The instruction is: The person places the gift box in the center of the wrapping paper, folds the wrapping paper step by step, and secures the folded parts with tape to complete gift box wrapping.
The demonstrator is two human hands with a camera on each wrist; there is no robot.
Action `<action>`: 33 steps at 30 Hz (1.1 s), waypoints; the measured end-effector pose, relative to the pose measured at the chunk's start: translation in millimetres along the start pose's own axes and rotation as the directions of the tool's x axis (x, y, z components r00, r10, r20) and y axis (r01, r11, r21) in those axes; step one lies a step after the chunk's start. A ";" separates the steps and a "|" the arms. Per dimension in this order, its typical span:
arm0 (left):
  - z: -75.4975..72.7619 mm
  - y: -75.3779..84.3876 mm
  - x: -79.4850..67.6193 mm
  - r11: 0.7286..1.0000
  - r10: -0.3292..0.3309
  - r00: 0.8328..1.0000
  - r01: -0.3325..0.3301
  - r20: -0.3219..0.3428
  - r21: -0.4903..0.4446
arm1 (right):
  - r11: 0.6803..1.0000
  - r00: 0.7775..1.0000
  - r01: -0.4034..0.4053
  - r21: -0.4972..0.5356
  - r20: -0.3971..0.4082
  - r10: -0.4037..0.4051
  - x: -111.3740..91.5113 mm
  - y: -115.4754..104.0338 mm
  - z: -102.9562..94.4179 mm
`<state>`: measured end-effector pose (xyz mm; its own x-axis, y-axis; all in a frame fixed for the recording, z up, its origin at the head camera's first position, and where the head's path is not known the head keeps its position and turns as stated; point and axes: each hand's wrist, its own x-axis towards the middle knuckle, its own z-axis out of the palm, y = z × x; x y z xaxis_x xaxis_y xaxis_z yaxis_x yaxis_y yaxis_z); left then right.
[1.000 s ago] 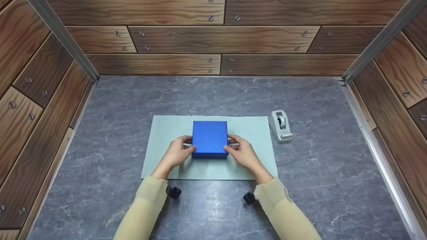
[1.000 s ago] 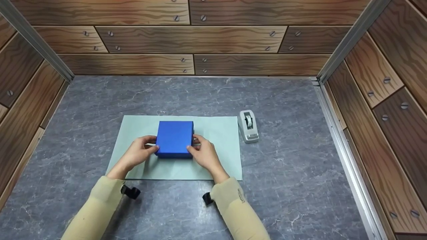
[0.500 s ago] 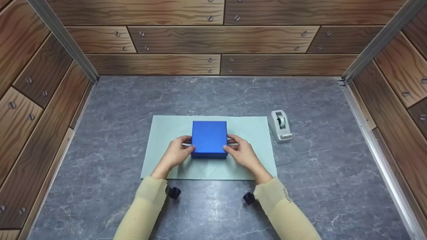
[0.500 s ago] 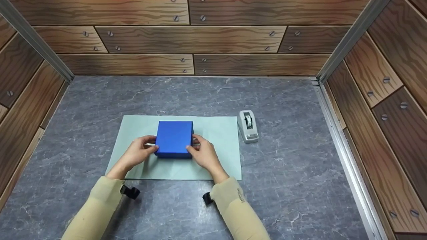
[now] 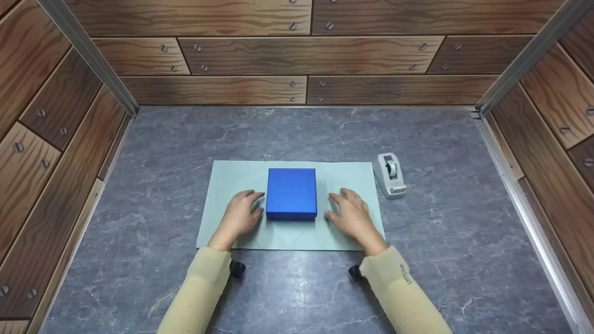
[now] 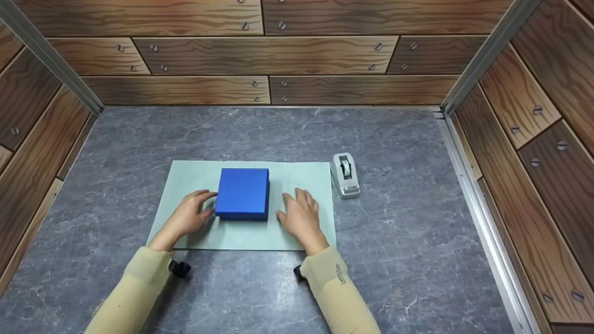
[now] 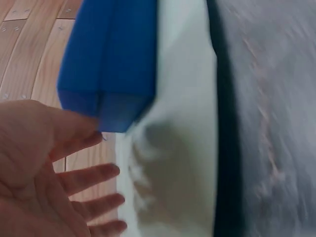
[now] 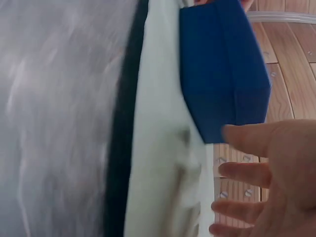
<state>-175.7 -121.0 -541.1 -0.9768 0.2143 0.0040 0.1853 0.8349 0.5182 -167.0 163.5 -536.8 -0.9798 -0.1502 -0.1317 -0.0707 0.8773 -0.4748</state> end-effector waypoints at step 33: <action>4.5 -3.3 17.2 0.990 -0.049 0.995 0.037 -0.085 -0.133 | 0.964 0.991 0.132 0.233 -0.044 -0.125 25.9 15.2 -5.3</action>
<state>-192.7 -117.8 -546.6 -0.9903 0.1291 0.0514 0.1327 0.7675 0.6272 -194.5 175.4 -542.8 -0.9705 -0.2386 -0.0331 -0.1537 0.7194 -0.6774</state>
